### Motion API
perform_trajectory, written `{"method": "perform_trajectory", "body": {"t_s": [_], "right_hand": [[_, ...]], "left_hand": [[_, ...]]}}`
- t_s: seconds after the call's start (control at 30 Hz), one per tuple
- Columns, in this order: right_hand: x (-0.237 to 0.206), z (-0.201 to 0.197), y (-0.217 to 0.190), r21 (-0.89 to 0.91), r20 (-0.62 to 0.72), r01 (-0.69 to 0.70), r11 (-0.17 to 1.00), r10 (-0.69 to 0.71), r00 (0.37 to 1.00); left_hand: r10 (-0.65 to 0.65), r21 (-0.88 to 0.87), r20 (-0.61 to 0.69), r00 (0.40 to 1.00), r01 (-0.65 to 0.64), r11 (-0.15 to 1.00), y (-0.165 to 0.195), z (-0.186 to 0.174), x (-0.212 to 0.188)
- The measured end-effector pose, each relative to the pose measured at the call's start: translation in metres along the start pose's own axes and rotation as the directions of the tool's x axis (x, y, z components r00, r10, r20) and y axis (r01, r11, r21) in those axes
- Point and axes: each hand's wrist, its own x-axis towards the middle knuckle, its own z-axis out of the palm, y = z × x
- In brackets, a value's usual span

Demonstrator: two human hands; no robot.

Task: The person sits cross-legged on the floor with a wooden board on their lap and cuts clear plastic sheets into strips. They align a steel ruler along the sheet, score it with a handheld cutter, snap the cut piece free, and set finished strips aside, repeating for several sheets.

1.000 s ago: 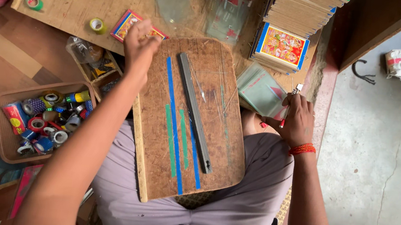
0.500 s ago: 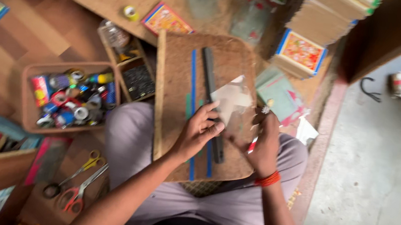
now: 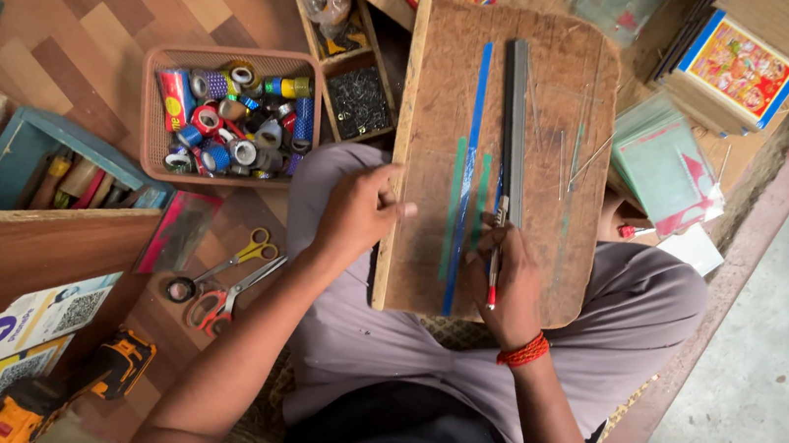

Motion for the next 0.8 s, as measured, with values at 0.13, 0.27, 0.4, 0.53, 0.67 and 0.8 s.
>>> {"method": "perform_trajectory", "body": {"t_s": [0.13, 0.27, 0.4, 0.53, 0.67, 0.8], "right_hand": [[0.006, 0.011, 0.002, 0.014, 0.004, 0.034, 0.999, -0.034, 0.999], [0.011, 0.018, 0.003, -0.035, 0.053, -0.053, 0.998, 0.055, 0.997], [0.015, 0.017, 0.004, 0.018, 0.038, 0.066, 0.998, -0.067, 0.997], [0.016, 0.008, 0.004, 0.005, 0.019, -0.080, 0.997, 0.080, 0.997], [0.002, -0.015, 0.012, -0.284, -0.079, 0.042, 0.958, -0.067, 0.995], [-0.009, -0.022, 0.028, -0.301, -0.059, -0.062, 0.951, 0.046, 0.997]], "left_hand": [[0.183, 0.022, -0.183, 0.966, -0.182, 0.983, 0.000, -0.017, 0.009], [0.144, -0.009, -0.276, 0.950, -0.153, 0.988, 0.002, -0.028, 0.009], [0.230, -0.056, -0.241, 0.943, -0.250, 0.967, 0.012, -0.009, 0.009], [0.449, 0.148, 0.029, 0.893, -0.449, 0.881, 0.021, 0.027, 0.003], [0.432, 0.299, 0.175, 0.885, -0.465, 0.833, 0.013, 0.038, 0.000], [0.414, 0.364, 0.226, 0.882, -0.471, 0.804, 0.004, 0.042, 0.007]]}}
